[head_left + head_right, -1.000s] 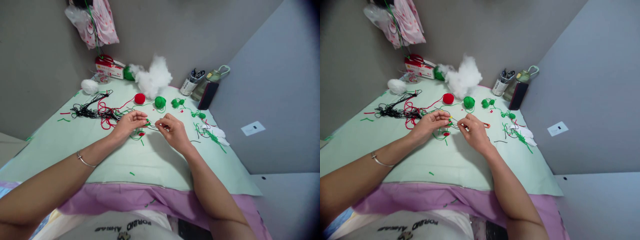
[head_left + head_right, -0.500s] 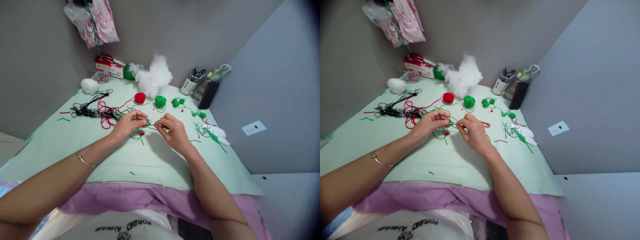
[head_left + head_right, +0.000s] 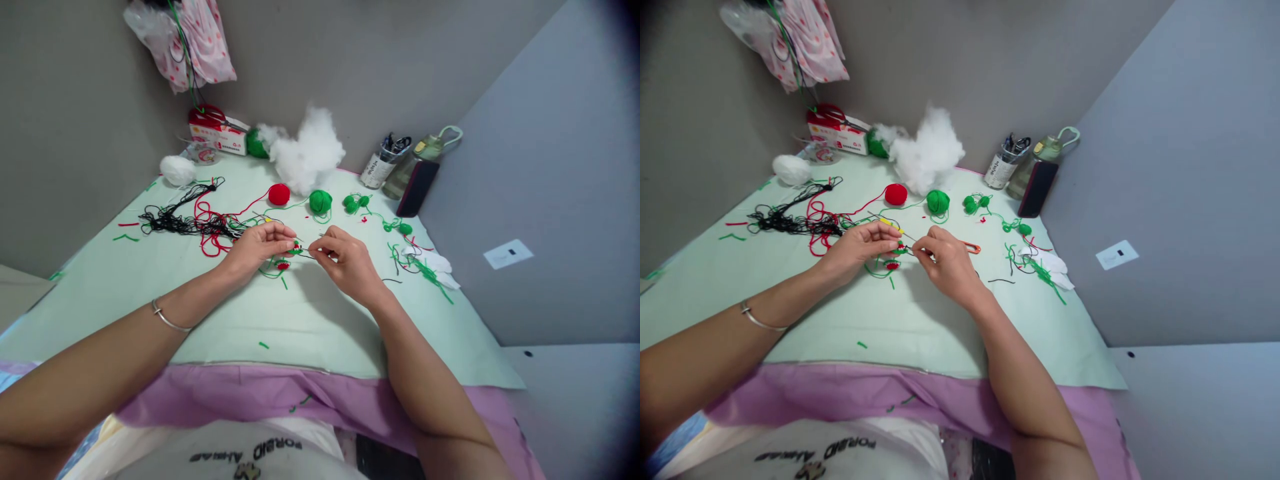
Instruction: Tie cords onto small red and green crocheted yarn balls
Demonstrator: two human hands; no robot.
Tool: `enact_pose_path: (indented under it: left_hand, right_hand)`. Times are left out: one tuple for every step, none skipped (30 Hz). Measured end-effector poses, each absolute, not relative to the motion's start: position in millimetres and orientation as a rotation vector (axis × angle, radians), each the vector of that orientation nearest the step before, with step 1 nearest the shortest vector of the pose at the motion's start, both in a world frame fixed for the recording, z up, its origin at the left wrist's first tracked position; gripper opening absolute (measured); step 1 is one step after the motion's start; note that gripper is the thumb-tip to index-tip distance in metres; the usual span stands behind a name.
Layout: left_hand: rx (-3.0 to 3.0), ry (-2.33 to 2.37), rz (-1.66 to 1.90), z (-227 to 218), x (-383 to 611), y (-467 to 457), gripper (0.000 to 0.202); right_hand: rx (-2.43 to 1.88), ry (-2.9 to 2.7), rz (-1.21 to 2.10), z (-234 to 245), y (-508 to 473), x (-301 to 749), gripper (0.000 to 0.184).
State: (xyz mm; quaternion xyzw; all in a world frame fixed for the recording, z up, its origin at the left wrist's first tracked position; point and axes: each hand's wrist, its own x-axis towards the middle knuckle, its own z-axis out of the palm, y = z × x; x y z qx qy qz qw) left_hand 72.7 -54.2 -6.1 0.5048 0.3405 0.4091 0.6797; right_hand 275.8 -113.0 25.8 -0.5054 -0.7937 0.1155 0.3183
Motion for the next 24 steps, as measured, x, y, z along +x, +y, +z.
enact_pose_path:
  left_hand:
    - [1.127, 0.762, 0.905, -5.5, 72.8, -54.2, 0.034]
    - [1.122, 0.76, 0.891, -5.1, 72.7, -54.2, 0.034]
    - [1.118, 0.758, 0.877, -4.7, 72.6, -54.1, 0.034]
    - [1.114, 0.757, 0.862, -4.5, 72.4, -53.9, 0.034]
    - [1.108, 0.756, 0.847, -4.4, 72.1, -53.7, 0.033]
    - [1.101, 0.754, 0.831, -4.2, 71.7, -53.3, 0.033]
    - [1.093, 0.748, 0.818, -3.9, 71.2, -52.8, 0.032]
    - [1.086, 0.74, 0.806, -3.4, 70.6, -52.3, 0.031]
    - [1.081, 0.727, 0.793, -2.7, 69.7, -51.5, 0.031]
    - [1.081, 0.711, 0.776, -1.7, 68.8, -50.7, 0.031]
    - [1.085, 0.691, 0.759, -0.4, 67.6, -49.8, 0.031]
    - [1.093, 0.67, 0.742, 1.1, 66.4, -48.9, 0.032]
    - [1.103, 0.65, 0.727, 2.7, 65.1, -48.0, 0.032]
    - [1.116, 0.632, 0.714, 4.3, 63.9, -47.2, 0.033]
    - [1.132, 0.619, 0.706, 5.7, 62.9, -46.7, 0.033]
    - [1.148, 0.611, 0.707, 6.8, 62.1, -46.3, 0.032]
    - [1.162, 0.607, 0.713, 7.5, 61.7, -46.1, 0.031]
    - [1.173, 0.606, 0.722, 7.6, 61.7, -46.1, 0.03]
    - [1.178, 0.608, 0.734, 7.2, 61.9, -46.2, 0.029]
    - [1.178, 0.611, 0.744, 6.2, 62.4, -46.4, 0.028]
    - [1.172, 0.614, 0.753, 4.9, 63.1, -46.6, 0.028]
    - [1.167, 0.616, 0.757, 3.5, 63.8, -46.8, 0.029]
    - [1.163, 0.617, 0.756, 2.1, 64.4, -47.0, 0.029]
    - [1.16, 0.618, 0.753, 0.9, 65.0, -47.2, 0.03]
  right_hand:
    - [-1.333, -2.075, 0.328, 26.1, -112.7, 276.3, 0.016]
    - [-1.333, -2.064, 0.354, 26.4, -112.6, 276.7, 0.016]
    - [-1.33, -2.053, 0.382, 26.7, -112.4, 277.1, 0.015]
    - [-1.325, -2.04, 0.411, 27.1, -112.3, 277.5, 0.015]
    - [-1.32, -2.026, 0.442, 27.6, -112.2, 277.8, 0.014]
    - [-1.315, -2.008, 0.475, 28.2, -112.1, 278.1, 0.013]
    - [-1.308, -1.988, 0.509, 28.8, -112.0, 278.5, 0.012]
    - [-1.3, -1.968, 0.545, 29.5, -111.8, 278.8, 0.011]
    - [-1.29, -1.946, 0.577, 30.3, -111.6, 279.1, 0.011]
    - [-1.282, -1.924, 0.603, 31.0, -111.4, 279.4, 0.011]
    - [-1.274, -1.903, 0.621, 31.7, -111.3, 279.7, 0.011]
    - [-1.269, -1.885, 0.631, 32.4, -111.2, 279.8, 0.01]
    - [-1.266, -1.869, 0.634, 33.0, -111.2, 279.9, 0.01]
    - [-1.265, -1.858, 0.633, 33.6, -111.2, 279.9, 0.01]
    - [-1.262, -1.85, 0.632, 34.0, -111.3, 279.9, 0.01]
    - [-1.261, -1.844, 0.632, 34.2, -111.4, 279.9, 0.01]
    - [-1.26, -1.842, 0.633, 34.2, -111.4, 279.8, 0.009]
    - [-1.26, -1.84, 0.634, 33.9, -111.4, 279.8, 0.009]
    - [-1.261, -1.841, 0.639, 33.3, -111.2, 279.7, 0.009]
    - [-1.262, -1.84, 0.643, 32.5, -111.0, 279.6, 0.009]
    - [-1.259, -1.843, 0.647, 31.4, -110.7, 279.4, 0.009]
    - [-1.254, -1.847, 0.652, 30.1, -110.3, 279.2, 0.008]
    - [-1.247, -1.853, 0.656, 28.9, -109.9, 278.9, 0.008]
    - [-1.242, -1.858, 0.659, 27.7, -109.5, 278.6, 0.008]
